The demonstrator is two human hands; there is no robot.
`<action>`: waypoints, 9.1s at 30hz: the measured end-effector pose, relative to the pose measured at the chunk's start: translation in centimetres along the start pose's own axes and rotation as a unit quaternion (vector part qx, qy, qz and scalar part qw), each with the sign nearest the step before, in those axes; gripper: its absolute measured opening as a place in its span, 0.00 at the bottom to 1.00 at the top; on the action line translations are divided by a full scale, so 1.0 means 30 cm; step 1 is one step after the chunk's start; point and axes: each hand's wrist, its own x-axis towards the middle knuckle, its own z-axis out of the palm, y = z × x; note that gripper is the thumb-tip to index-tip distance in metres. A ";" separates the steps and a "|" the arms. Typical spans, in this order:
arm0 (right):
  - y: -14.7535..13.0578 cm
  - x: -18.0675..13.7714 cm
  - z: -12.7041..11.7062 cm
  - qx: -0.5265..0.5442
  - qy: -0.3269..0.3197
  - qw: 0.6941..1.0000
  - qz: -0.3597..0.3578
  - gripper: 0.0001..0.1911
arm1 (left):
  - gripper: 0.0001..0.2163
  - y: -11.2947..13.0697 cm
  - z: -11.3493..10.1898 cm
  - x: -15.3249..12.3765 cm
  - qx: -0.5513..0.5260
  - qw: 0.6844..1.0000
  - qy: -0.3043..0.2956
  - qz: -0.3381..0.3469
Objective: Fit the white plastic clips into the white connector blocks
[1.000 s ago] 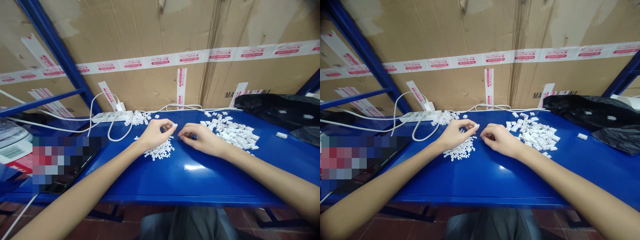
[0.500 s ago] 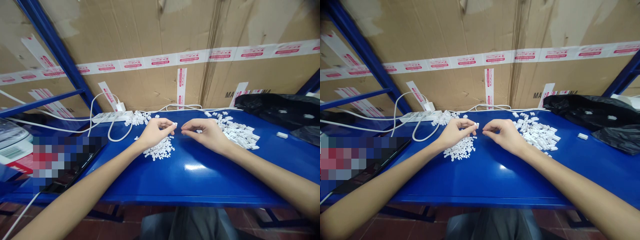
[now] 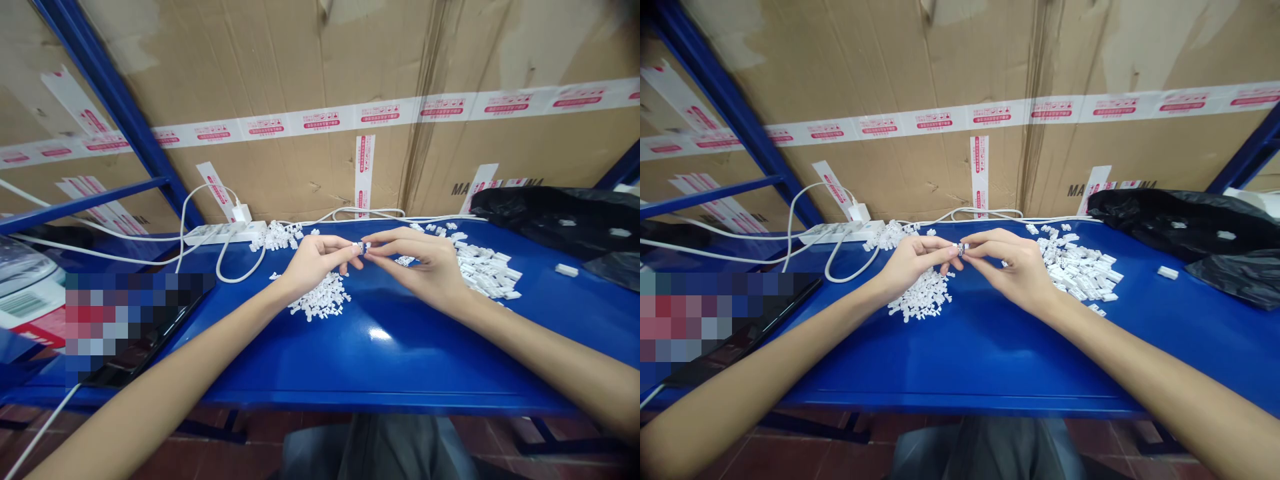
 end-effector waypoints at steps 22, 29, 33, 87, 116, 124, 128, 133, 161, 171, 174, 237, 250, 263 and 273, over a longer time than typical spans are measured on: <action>0.016 -0.010 0.006 -0.025 -0.034 0.998 -0.049 0.07 | 0.11 -0.006 0.005 0.000 -0.024 1.000 -0.011 -0.004; 0.017 -0.007 0.008 -0.049 -0.040 0.997 -0.052 0.06 | 0.09 -0.016 0.010 0.003 -0.017 1.000 -0.006 0.001; 0.018 -0.005 0.011 -0.041 -0.044 0.997 -0.052 0.06 | 0.09 -0.014 0.014 -0.002 -0.002 1.000 0.003 0.001; 0.129 -0.011 -0.043 -0.191 -0.046 0.972 0.130 0.08 | 0.08 -0.134 -0.334 0.069 0.221 0.922 0.314 -0.051; 0.413 -0.038 -0.129 -0.314 -0.237 0.883 0.257 0.23 | 0.11 -0.137 -0.282 0.044 0.578 0.775 0.250 0.042; 0.267 -0.012 -0.114 -0.271 -0.247 0.906 0.213 0.25 | 0.10 -0.122 -0.199 0.047 0.484 0.852 0.175 0.099; 0.203 -0.019 -0.074 -0.310 -0.278 0.889 0.191 0.34 | 0.11 -0.128 -0.205 0.046 0.470 0.861 0.162 0.110; 0.219 -0.030 -0.071 -0.338 -0.279 0.876 0.202 0.29 | 0.12 -0.123 -0.210 0.046 0.458 0.870 0.128 0.131; 0.236 -0.022 -0.083 -0.388 -0.207 0.868 0.230 0.18 | 0.13 -0.092 -0.117 0.026 0.310 0.950 -0.024 0.031; 0.148 0.001 -0.030 -0.151 -0.181 0.967 0.094 0.13 | 0.07 -0.046 -0.074 0.007 0.335 0.938 -0.078 0.028; 0.112 -0.004 -0.002 -0.132 -0.211 0.964 0.096 0.13 | 0.05 -0.041 -0.046 0.001 0.347 0.937 -0.047 0.001; 0.086 -0.006 0.005 -0.043 -0.249 0.949 0.190 0.12 | 0.10 -0.014 -0.023 0.010 -0.102 0.988 0.012 -0.113; 0.040 -0.020 0.032 -0.003 -0.153 0.988 -0.035 0.15 | 0.10 -0.035 -0.015 0.009 -0.052 0.996 -0.023 -0.062; 0.030 -0.001 0.015 0.025 -0.143 0.988 0.050 0.10 | 0.12 -0.015 -0.007 0.003 -0.007 0.999 -0.017 -0.046; 0.107 0.000 -0.003 0.096 -0.136 0.942 0.292 0.14 | 0.07 -0.053 -0.016 -0.001 0.310 0.947 -0.024 0.081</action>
